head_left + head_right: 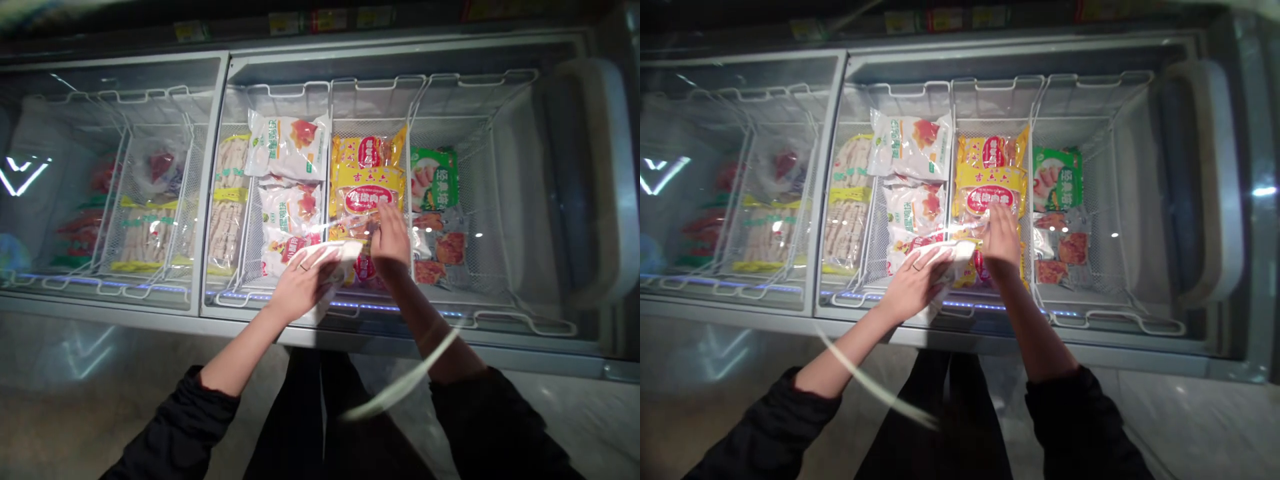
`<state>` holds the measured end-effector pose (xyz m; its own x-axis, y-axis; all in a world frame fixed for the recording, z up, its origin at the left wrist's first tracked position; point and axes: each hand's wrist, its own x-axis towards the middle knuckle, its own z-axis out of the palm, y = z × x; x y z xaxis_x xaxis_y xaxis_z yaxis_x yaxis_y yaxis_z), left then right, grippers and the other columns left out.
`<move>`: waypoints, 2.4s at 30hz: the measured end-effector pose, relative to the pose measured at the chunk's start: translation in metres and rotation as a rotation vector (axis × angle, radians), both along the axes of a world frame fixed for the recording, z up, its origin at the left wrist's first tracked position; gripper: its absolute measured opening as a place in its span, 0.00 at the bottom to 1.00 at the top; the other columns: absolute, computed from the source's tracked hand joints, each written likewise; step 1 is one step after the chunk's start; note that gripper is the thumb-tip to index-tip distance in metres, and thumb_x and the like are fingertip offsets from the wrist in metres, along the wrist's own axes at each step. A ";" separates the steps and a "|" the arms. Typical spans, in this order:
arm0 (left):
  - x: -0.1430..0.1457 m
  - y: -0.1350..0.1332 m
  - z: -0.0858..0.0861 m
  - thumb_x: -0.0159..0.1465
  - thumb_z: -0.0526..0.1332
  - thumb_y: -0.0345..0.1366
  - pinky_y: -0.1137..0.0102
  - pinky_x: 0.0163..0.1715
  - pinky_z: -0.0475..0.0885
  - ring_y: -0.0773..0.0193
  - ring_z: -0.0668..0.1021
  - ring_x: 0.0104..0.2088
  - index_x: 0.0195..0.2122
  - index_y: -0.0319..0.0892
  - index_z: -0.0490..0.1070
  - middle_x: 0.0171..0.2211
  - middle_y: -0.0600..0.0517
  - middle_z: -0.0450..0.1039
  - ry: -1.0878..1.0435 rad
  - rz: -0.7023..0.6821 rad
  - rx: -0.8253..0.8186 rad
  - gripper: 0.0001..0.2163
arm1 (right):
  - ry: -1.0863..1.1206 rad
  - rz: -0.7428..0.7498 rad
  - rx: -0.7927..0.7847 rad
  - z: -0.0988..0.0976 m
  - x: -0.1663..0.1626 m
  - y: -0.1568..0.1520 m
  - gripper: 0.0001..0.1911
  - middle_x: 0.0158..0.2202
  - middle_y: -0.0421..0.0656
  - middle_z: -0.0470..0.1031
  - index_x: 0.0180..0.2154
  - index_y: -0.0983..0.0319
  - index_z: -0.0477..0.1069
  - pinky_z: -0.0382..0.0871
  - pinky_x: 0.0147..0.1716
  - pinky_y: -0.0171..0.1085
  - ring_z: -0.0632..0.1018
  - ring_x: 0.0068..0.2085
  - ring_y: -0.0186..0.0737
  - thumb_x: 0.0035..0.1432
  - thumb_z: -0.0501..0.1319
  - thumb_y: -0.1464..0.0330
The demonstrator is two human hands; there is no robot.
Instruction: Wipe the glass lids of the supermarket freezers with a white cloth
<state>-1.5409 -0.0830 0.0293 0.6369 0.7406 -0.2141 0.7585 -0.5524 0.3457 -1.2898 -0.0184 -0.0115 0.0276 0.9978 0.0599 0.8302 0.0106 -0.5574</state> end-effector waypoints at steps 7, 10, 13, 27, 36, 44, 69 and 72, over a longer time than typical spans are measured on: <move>0.054 0.028 -0.016 0.78 0.49 0.37 0.42 0.78 0.54 0.48 0.55 0.81 0.83 0.47 0.39 0.81 0.49 0.48 0.092 0.412 0.088 0.34 | -0.036 0.041 -0.032 0.001 -0.001 -0.002 0.44 0.75 0.47 0.68 0.79 0.59 0.56 0.65 0.75 0.61 0.66 0.76 0.53 0.63 0.46 0.79; 0.055 0.016 -0.013 0.78 0.50 0.38 0.43 0.79 0.52 0.49 0.55 0.81 0.83 0.47 0.42 0.81 0.50 0.49 0.053 0.276 0.071 0.34 | -0.008 0.013 -0.020 0.000 -0.001 -0.004 0.43 0.74 0.47 0.69 0.79 0.57 0.57 0.67 0.74 0.62 0.68 0.75 0.53 0.64 0.46 0.78; 0.036 -0.018 -0.003 0.77 0.54 0.37 0.48 0.79 0.53 0.52 0.56 0.80 0.82 0.47 0.50 0.80 0.51 0.53 0.030 0.091 0.040 0.32 | 0.026 0.014 -0.008 -0.001 -0.002 -0.006 0.40 0.73 0.51 0.71 0.78 0.61 0.60 0.65 0.74 0.64 0.68 0.74 0.57 0.66 0.46 0.77; -0.015 0.000 -0.007 0.81 0.47 0.40 0.50 0.78 0.53 0.53 0.57 0.80 0.82 0.48 0.48 0.80 0.51 0.53 0.106 0.341 0.108 0.29 | -0.068 0.322 -0.033 0.005 -0.013 -0.006 0.37 0.76 0.51 0.66 0.77 0.65 0.61 0.59 0.78 0.61 0.64 0.78 0.54 0.69 0.50 0.76; -0.013 -0.021 -0.002 0.81 0.50 0.40 0.53 0.79 0.52 0.56 0.55 0.81 0.83 0.49 0.46 0.81 0.54 0.52 0.150 0.139 0.124 0.30 | -0.127 0.324 -0.063 0.006 -0.029 -0.002 0.34 0.76 0.53 0.65 0.77 0.68 0.60 0.59 0.78 0.57 0.63 0.78 0.54 0.74 0.48 0.74; -0.061 -0.013 -0.006 0.81 0.49 0.39 0.56 0.80 0.50 0.58 0.59 0.79 0.82 0.50 0.48 0.79 0.54 0.57 0.150 0.210 0.147 0.29 | -0.139 0.341 -0.018 0.002 -0.072 0.006 0.36 0.78 0.52 0.60 0.80 0.68 0.51 0.55 0.79 0.56 0.61 0.79 0.53 0.75 0.50 0.72; -0.091 0.146 -0.015 0.80 0.47 0.39 0.53 0.79 0.54 0.56 0.59 0.79 0.80 0.45 0.57 0.79 0.52 0.55 0.131 0.338 0.124 0.27 | -0.130 0.162 0.071 0.008 -0.080 0.020 0.40 0.78 0.59 0.59 0.80 0.72 0.45 0.67 0.73 0.62 0.64 0.77 0.59 0.70 0.48 0.76; -0.070 0.189 -0.021 0.80 0.46 0.39 0.52 0.79 0.53 0.56 0.57 0.80 0.80 0.46 0.55 0.80 0.53 0.54 0.137 0.445 0.132 0.28 | -0.143 0.108 0.056 0.006 -0.092 0.055 0.40 0.78 0.59 0.59 0.80 0.73 0.46 0.64 0.76 0.61 0.63 0.78 0.58 0.70 0.48 0.76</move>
<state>-1.6112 0.1055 0.0083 0.2248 0.9612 -0.1596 0.9647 -0.1965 0.1752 -1.3815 0.0369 -0.0052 -0.0924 0.9895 0.1111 0.8931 0.1317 -0.4302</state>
